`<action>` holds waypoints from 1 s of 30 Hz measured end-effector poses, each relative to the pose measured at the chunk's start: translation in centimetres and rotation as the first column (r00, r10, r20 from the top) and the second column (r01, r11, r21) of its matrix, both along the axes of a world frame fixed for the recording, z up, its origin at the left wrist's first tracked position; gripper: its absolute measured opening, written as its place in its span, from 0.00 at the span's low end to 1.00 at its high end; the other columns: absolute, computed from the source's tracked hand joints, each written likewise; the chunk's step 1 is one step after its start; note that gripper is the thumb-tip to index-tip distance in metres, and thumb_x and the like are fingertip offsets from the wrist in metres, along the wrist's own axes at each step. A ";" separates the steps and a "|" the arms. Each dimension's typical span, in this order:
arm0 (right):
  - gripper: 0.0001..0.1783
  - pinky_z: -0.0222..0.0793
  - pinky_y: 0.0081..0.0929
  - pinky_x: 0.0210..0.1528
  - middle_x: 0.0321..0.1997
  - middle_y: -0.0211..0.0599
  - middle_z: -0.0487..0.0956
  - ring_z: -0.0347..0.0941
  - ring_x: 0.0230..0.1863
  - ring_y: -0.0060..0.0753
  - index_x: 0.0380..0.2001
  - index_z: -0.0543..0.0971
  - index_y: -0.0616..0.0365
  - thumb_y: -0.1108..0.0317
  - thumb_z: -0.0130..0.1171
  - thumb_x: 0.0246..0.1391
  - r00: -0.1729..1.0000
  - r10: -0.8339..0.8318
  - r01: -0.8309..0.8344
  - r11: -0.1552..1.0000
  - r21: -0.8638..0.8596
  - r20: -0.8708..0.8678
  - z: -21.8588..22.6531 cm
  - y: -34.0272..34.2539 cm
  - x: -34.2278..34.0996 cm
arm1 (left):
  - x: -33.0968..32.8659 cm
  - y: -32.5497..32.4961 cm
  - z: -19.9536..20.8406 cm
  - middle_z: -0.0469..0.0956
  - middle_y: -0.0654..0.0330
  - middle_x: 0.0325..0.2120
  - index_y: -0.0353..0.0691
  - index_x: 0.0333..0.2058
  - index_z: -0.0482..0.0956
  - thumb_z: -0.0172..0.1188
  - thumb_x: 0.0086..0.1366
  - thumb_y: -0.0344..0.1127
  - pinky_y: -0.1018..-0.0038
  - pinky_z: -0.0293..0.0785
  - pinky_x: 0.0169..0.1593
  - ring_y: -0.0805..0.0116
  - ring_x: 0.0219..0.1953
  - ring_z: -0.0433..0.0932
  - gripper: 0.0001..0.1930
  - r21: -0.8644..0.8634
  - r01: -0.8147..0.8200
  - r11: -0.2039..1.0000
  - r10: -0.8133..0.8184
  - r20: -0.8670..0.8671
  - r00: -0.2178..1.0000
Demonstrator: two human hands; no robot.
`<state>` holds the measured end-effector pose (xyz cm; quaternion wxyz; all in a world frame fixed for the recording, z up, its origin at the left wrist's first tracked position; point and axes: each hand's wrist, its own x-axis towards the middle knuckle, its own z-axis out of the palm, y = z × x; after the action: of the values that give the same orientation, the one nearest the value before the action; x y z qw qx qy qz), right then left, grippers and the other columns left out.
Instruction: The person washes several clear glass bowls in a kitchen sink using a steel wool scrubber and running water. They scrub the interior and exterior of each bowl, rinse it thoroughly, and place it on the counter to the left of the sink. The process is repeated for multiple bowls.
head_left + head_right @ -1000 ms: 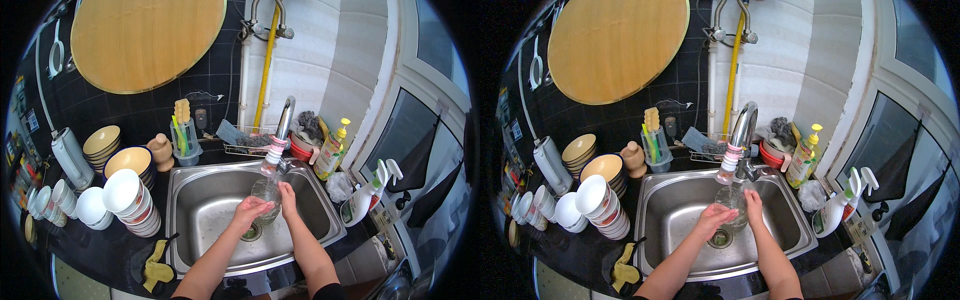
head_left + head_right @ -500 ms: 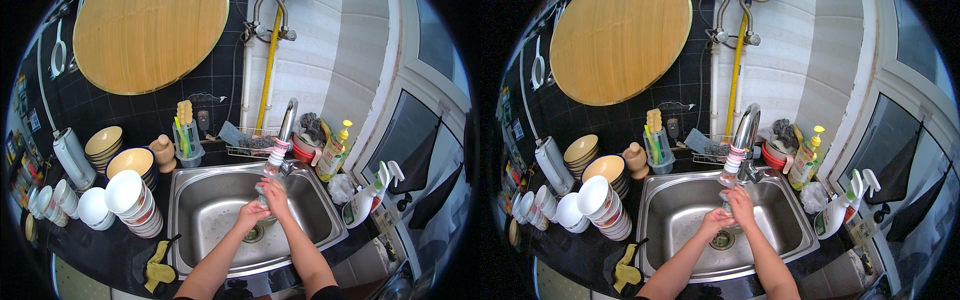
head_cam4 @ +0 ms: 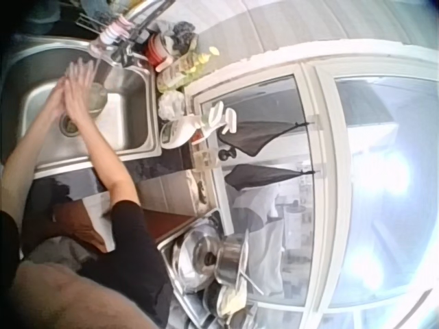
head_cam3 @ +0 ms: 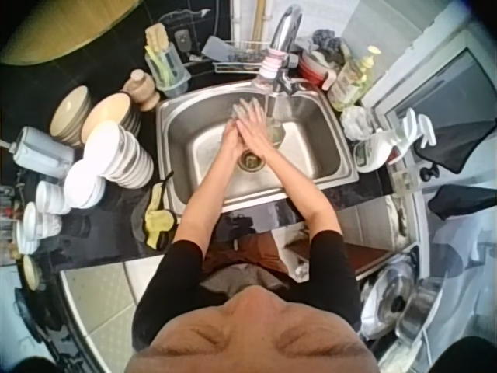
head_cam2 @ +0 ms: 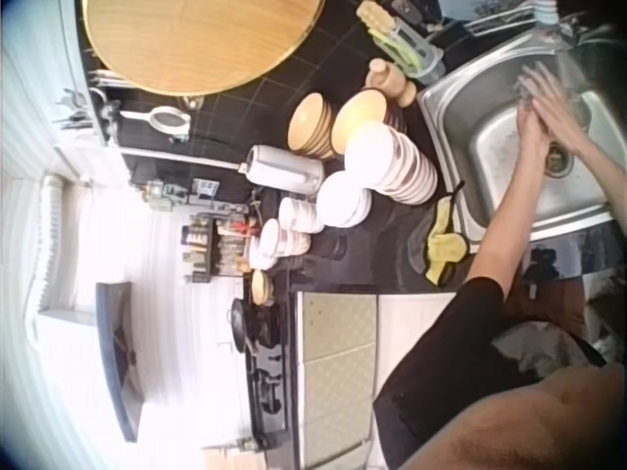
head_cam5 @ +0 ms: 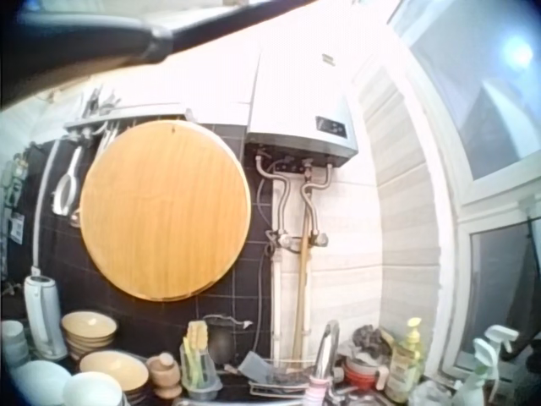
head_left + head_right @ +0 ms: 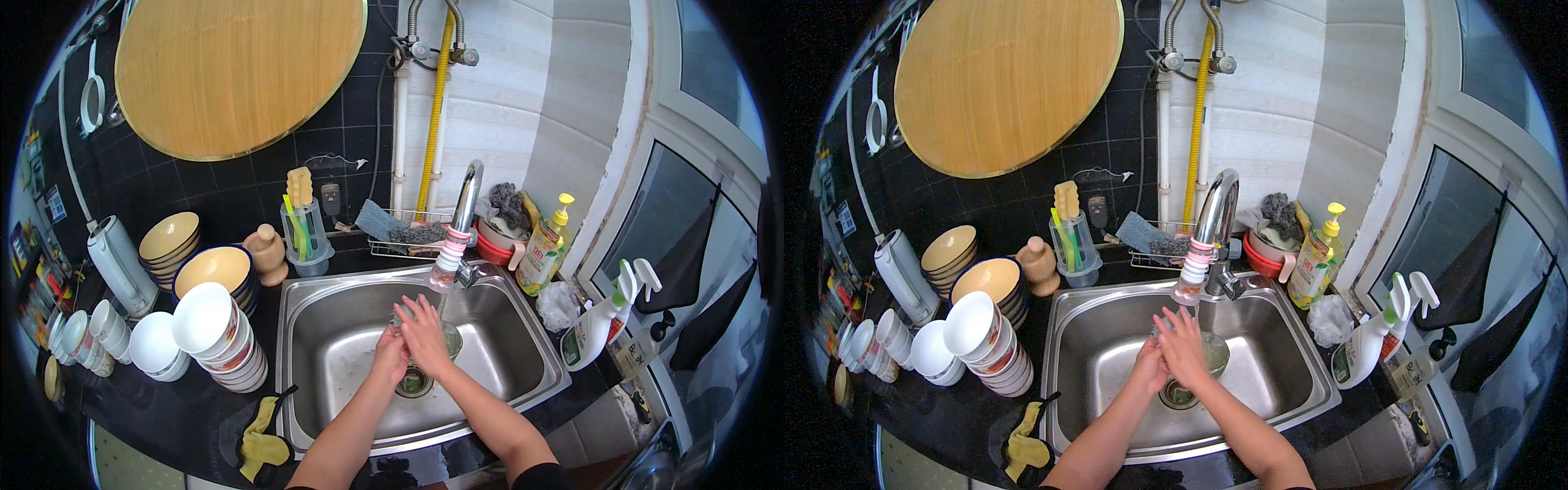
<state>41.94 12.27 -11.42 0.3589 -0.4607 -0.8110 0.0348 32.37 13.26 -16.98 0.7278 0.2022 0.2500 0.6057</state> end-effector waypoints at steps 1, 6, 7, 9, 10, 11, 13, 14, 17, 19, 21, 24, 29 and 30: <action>0.23 0.42 0.35 0.60 0.58 0.43 0.57 0.48 0.60 0.46 0.53 0.64 0.50 0.55 0.31 0.59 0.988 -0.021 0.006 0.995 -0.097 -0.153 0.3 0.4 0.6 | 0.2 -0.3 0.3 0.73 0.62 0.28 0.43 0.30 0.67 0.55 0.55 0.27 0.73 0.71 0.35 0.71 0.29 0.73 0.06 0.013 0.043 0.999 -0.043 -0.031 0.999; 0.23 0.57 0.24 0.50 0.49 0.36 0.69 0.64 0.48 0.27 0.48 0.68 0.59 0.56 0.35 0.59 0.564 -0.405 -0.172 0.795 -0.581 -0.720 -4.8 4.7 6.9 | 1.3 -1.4 2.3 0.73 0.49 0.40 0.40 0.31 0.68 0.55 0.56 0.29 0.68 0.70 0.46 0.58 0.45 0.72 0.05 0.187 0.276 0.943 -0.262 -0.097 0.960; 0.23 0.58 0.23 0.49 0.47 0.35 0.70 0.64 0.47 0.26 0.47 0.69 0.60 0.56 0.36 0.59 0.400 -0.564 -0.315 0.656 -0.686 -0.723 -5.3 4.9 7.4 | 1.1 -1.3 2.5 0.72 0.49 0.41 0.40 0.31 0.68 0.54 0.57 0.29 0.68 0.69 0.47 0.58 0.45 0.72 0.05 0.197 0.267 0.943 -0.254 -0.088 0.963; 0.24 0.59 0.25 0.48 0.43 0.38 0.73 0.67 0.45 0.29 0.45 0.71 0.61 0.53 0.36 0.58 0.558 -0.490 -0.155 0.732 -0.664 -0.670 -6.0 4.9 7.7 | 1.0 -1.2 2.6 0.72 0.49 0.41 0.40 0.32 0.68 0.54 0.57 0.29 0.67 0.68 0.49 0.58 0.46 0.72 0.04 0.217 0.251 0.943 -0.242 -0.071 0.968; 0.25 0.60 0.26 0.48 0.41 0.40 0.74 0.68 0.44 0.30 0.43 0.72 0.61 0.52 0.36 0.57 0.631 -0.455 -0.078 0.769 -0.635 -0.629 -6.3 4.9 7.8 | 0.9 -1.2 2.6 0.72 0.50 0.41 0.41 0.32 0.68 0.54 0.57 0.30 0.67 0.68 0.49 0.58 0.46 0.71 0.04 0.210 0.251 0.945 -0.244 -0.056 0.968; 0.25 0.61 0.25 0.45 0.41 0.40 0.75 0.69 0.42 0.30 0.43 0.72 0.61 0.52 0.37 0.57 0.651 -0.405 -0.027 0.833 -0.553 -0.642 -7.6 5.6 8.3 | 0.9 -1.1 2.5 0.72 0.50 0.41 0.41 0.32 0.69 0.53 0.58 0.30 0.67 0.67 0.49 0.57 0.47 0.71 0.04 0.205 0.253 0.945 -0.250 -0.041 0.967; 0.24 0.64 0.25 0.41 0.40 0.39 0.75 0.70 0.39 0.29 0.41 0.73 0.60 0.51 0.39 0.56 0.697 -0.305 0.063 0.928 -0.368 -0.649 -10.4 7.3 9.5 | 0.9 -1.0 2.6 0.72 0.50 0.41 0.42 0.32 0.69 0.53 0.58 0.30 0.68 0.66 0.50 0.58 0.47 0.70 0.04 0.207 0.268 0.941 -0.272 -0.008 0.962; 0.23 0.65 0.24 0.40 0.39 0.38 0.75 0.70 0.38 0.28 0.40 0.73 0.59 0.51 0.41 0.55 0.588 -0.376 -0.072 0.858 -0.509 -0.716 -8.2 6.3 8.5 | 0.6 -1.0 2.5 0.72 0.51 0.41 0.43 0.33 0.69 0.53 0.58 0.30 0.68 0.66 0.50 0.58 0.47 0.70 0.04 0.211 0.267 0.940 -0.276 0.011 0.961; 0.20 0.67 0.24 0.35 0.35 0.34 0.74 0.70 0.34 0.28 0.37 0.73 0.57 0.51 0.47 0.52 0.242 -0.571 -0.452 0.649 -0.611 -0.785 -4.1 4.2 7.7 | 0.6 -1.1 2.5 0.73 0.54 0.41 0.44 0.33 0.69 0.53 0.58 0.30 0.69 0.65 0.50 0.61 0.46 0.70 0.04 0.258 0.310 0.915 -0.324 0.011 0.946; 0.19 0.68 0.25 0.32 0.31 0.34 0.74 0.70 0.30 0.29 0.33 0.73 0.56 0.51 0.50 0.49 -0.006 -0.574 -0.588 0.664 -0.462 -0.819 -5.0 4.5 8.0 | 0.9 -1.2 2.4 0.73 0.56 0.39 0.44 0.33 0.69 0.53 0.58 0.29 0.70 0.64 0.50 0.63 0.45 0.70 0.05 0.293 0.355 0.888 -0.360 -0.037 0.932; 0.18 0.67 0.24 0.31 0.27 0.33 0.74 0.70 0.27 0.29 0.30 0.73 0.55 0.51 0.52 0.47 -0.042 -0.578 -0.565 0.686 -0.458 -0.815 -5.1 4.4 8.8 | 1.4 -1.1 2.1 0.73 0.59 0.38 0.45 0.34 0.69 0.53 0.57 0.29 0.71 0.63 0.51 0.65 0.43 0.70 0.05 0.319 0.401 0.859 -0.385 -0.114 0.916; 0.17 0.67 0.24 0.29 0.25 0.32 0.74 0.70 0.25 0.30 0.28 0.73 0.54 0.50 0.54 0.45 -0.095 -0.578 -0.544 0.712 -0.444 -0.810 -5.5 5.0 9.9 | 1.8 -1.3 2.2 0.72 0.62 0.36 0.44 0.36 0.68 0.54 0.57 0.28 0.70 0.64 0.49 0.68 0.43 0.70 0.09 0.217 0.432 0.875 -0.374 -0.265 0.889; 0.14 0.60 0.21 0.21 0.21 0.27 0.71 0.66 0.20 0.23 0.25 0.72 0.51 0.52 0.55 0.45 -0.006 -0.479 -0.585 0.714 -0.385 -0.878 -2.0 2.8 9.7 | 1.6 -1.7 2.6 0.71 0.62 0.35 0.44 0.40 0.67 0.54 0.56 0.29 0.68 0.67 0.46 0.68 0.43 0.70 0.12 0.240 0.373 0.896 -0.287 -0.327 0.900; 0.13 0.58 0.19 0.20 0.19 0.25 0.69 0.64 0.19 0.21 0.24 0.71 0.50 0.53 0.55 0.46 -0.046 -0.473 -0.530 0.758 -0.380 -0.880 -1.9 3.1 8.9 | 1.6 -1.6 2.5 0.71 0.62 0.35 0.44 0.40 0.67 0.54 0.57 0.30 0.68 0.67 0.46 0.67 0.43 0.70 0.12 0.249 0.364 0.898 -0.276 -0.325 0.905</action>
<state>50.80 15.42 -13.32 0.6399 -0.3553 -0.2240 0.6435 34.01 11.64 -14.49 0.7353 0.4343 0.2175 0.4727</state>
